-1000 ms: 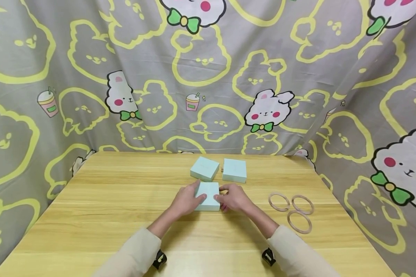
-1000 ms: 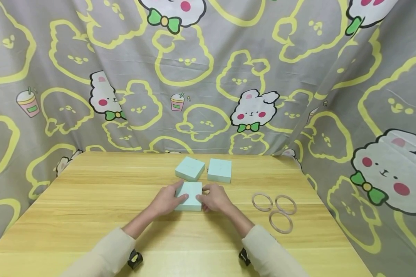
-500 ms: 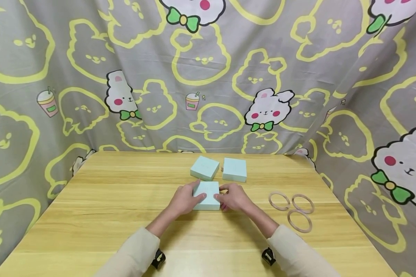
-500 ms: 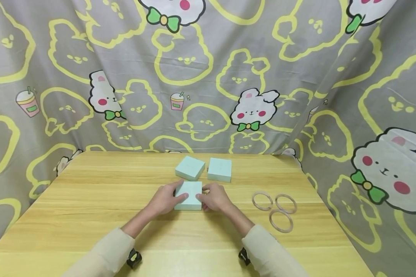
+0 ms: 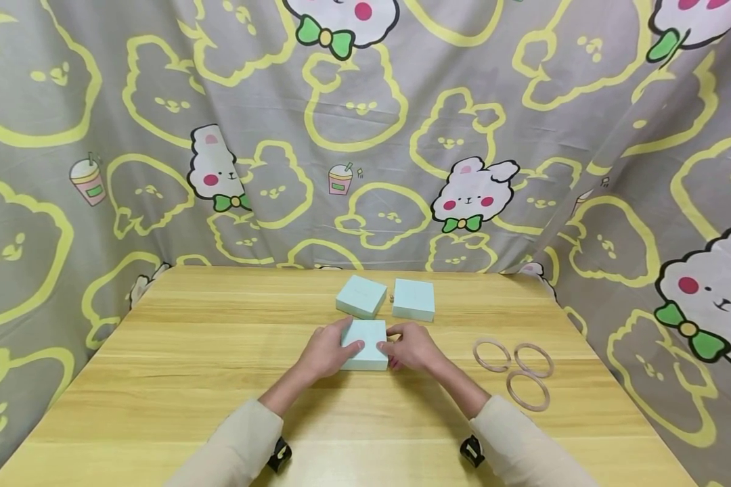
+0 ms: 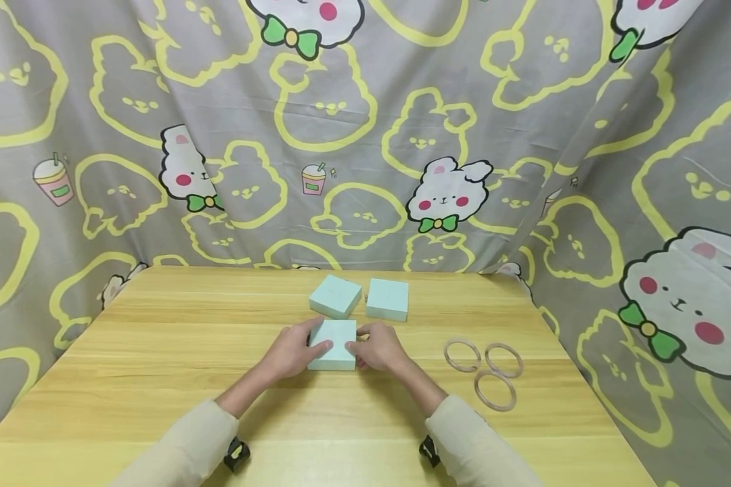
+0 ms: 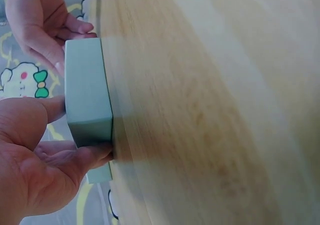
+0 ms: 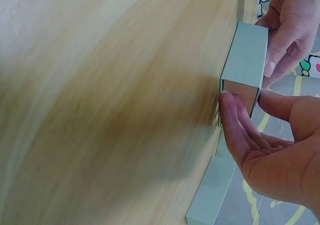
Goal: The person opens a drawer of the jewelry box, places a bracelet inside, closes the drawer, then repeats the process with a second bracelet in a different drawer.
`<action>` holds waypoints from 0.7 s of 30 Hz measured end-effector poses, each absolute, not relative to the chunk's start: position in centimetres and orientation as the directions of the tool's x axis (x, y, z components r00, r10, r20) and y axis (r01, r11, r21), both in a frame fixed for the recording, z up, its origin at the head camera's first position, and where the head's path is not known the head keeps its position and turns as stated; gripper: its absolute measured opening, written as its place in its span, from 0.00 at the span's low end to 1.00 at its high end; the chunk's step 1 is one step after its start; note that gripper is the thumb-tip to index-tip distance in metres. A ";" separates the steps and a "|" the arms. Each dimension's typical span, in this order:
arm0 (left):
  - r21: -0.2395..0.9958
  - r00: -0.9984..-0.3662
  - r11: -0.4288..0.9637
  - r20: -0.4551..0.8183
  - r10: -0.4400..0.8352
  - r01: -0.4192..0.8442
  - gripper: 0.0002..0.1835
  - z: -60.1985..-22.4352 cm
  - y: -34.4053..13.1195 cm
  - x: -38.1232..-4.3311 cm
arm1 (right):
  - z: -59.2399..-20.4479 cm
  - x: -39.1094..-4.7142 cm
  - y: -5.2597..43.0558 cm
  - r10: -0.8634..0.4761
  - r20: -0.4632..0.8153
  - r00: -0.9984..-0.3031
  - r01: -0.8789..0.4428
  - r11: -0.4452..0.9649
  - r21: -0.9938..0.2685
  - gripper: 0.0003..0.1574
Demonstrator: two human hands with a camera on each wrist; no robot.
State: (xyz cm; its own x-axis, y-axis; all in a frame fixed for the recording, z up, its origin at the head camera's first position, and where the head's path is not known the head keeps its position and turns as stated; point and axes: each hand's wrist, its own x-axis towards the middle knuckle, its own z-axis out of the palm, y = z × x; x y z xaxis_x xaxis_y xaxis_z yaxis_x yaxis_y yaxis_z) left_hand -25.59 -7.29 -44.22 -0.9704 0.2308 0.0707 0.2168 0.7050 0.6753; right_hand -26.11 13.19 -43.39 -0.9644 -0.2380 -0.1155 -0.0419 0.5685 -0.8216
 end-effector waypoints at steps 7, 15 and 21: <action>0.675 -0.971 0.705 0.076 0.227 0.218 0.33 -44.0 -7.2 -25.6 | -43.4 -26.1 13.2 -0.241 -0.110 -0.964 -0.051 0.576 -0.816 0.31; 0.676 -0.974 0.708 0.067 0.216 0.204 0.33 -43.9 -7.1 -25.7 | -43.3 -26.2 13.4 -0.249 -0.099 -0.963 -0.071 0.591 -0.804 0.32; 0.678 -0.975 0.708 0.066 0.210 0.198 0.33 -43.9 -7.2 -25.9 | -43.3 -26.3 13.4 -0.259 -0.103 -0.960 -0.073 0.591 -0.804 0.32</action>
